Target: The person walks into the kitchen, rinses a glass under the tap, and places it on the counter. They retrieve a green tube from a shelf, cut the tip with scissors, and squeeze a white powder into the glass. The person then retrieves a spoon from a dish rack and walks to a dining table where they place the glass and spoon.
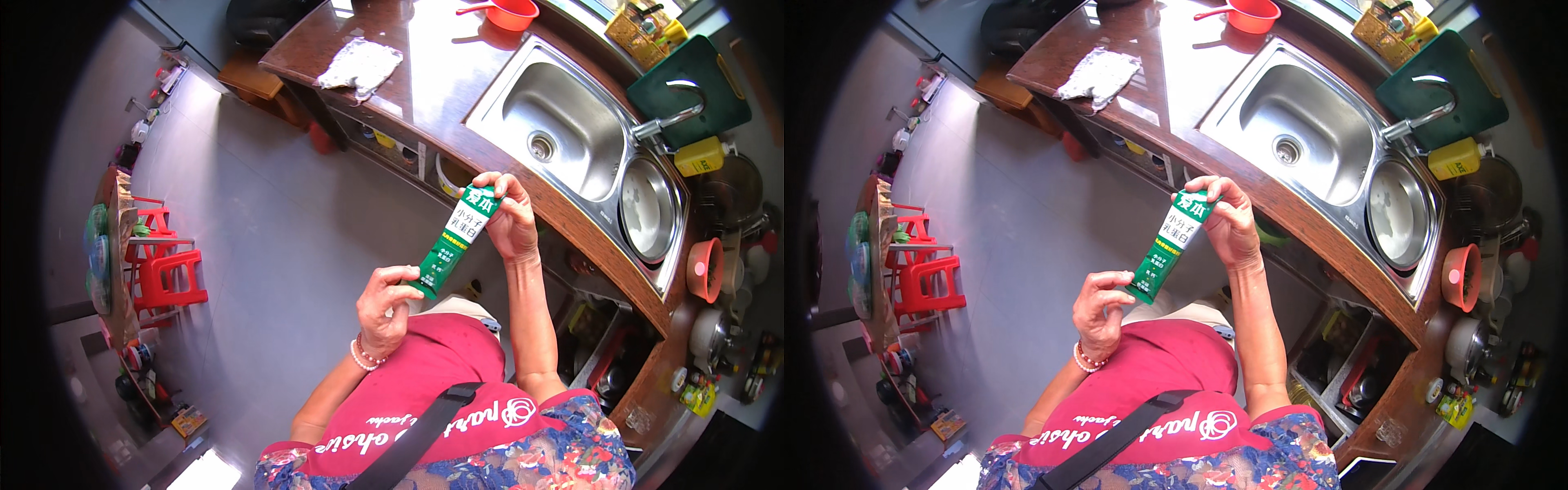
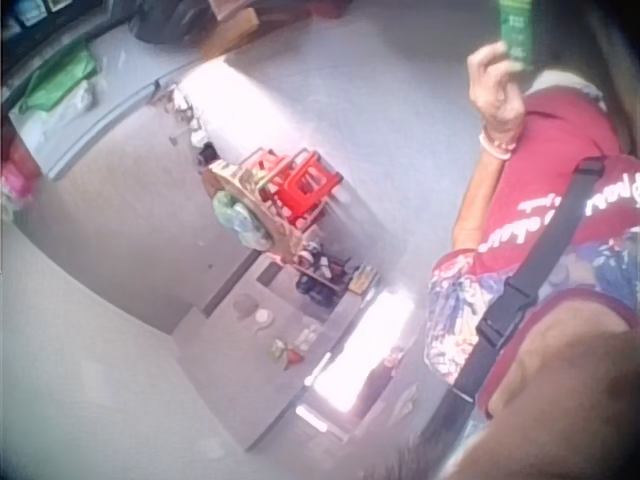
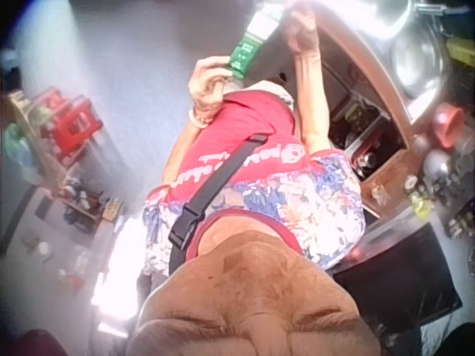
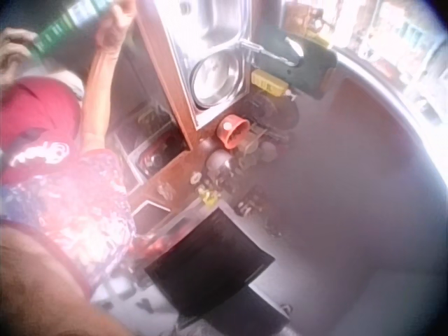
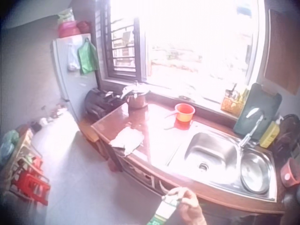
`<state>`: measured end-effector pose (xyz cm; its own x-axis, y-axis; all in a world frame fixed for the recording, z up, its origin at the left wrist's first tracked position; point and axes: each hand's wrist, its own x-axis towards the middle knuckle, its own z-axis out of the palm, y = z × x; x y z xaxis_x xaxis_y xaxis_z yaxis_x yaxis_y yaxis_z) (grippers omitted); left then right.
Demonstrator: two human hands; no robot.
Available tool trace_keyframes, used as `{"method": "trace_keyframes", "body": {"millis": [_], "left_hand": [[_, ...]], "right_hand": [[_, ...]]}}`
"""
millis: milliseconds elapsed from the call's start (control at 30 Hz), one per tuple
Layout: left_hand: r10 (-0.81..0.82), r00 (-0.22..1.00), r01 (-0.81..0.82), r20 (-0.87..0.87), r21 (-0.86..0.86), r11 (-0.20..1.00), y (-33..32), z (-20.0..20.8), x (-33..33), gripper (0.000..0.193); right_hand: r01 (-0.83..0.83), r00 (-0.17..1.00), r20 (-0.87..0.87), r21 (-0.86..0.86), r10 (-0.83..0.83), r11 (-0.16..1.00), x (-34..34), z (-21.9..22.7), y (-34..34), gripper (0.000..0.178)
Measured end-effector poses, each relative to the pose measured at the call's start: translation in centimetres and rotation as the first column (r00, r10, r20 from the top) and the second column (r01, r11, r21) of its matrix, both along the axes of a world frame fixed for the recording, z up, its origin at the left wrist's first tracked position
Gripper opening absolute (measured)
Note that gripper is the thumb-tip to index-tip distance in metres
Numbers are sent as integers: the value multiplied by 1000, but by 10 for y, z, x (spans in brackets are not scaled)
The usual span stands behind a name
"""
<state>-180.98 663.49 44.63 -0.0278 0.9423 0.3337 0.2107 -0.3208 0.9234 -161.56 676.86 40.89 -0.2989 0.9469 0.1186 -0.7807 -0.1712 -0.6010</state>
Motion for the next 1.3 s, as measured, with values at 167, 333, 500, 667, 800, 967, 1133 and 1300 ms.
{"method": "trace_keyframes", "body": {"millis": [167,333,500,667,800,967,1133,1300], "left_hand": [[113,959,-38,261,-277,960,16,-4,-46,23],[7,881,282,473,-539,794,44,-5,-87,29],[-52,802,484,594,-598,638,73,-9,-90,41],[11,783,498,622,-637,588,126,-12,-75,29],[16,828,463,560,-701,543,181,-14,-58,20],[35,848,405,529,-689,602,252,-17,-26,16],[-39,910,354,412,-724,592,303,-18,4,19],[37,884,389,467,-777,496,329,-25,24,28]], "right_hand": [[-35,999,7,-5,35,999,-55,-4,4,9],[-72,997,7,-68,72,995,-88,-10,11,6],[-65,997,33,-88,69,994,-92,-15,38,4],[-75,997,15,-58,76,995,-84,-25,89,5],[-39,998,48,-200,50,979,-80,-11,131,36],[-137,983,70,-337,170,932,-46,-6,184,52],[-48,857,463,-368,227,929,-19,-9,213,28],[95,839,534,-331,103,939,-4,-27,239,29]]}}
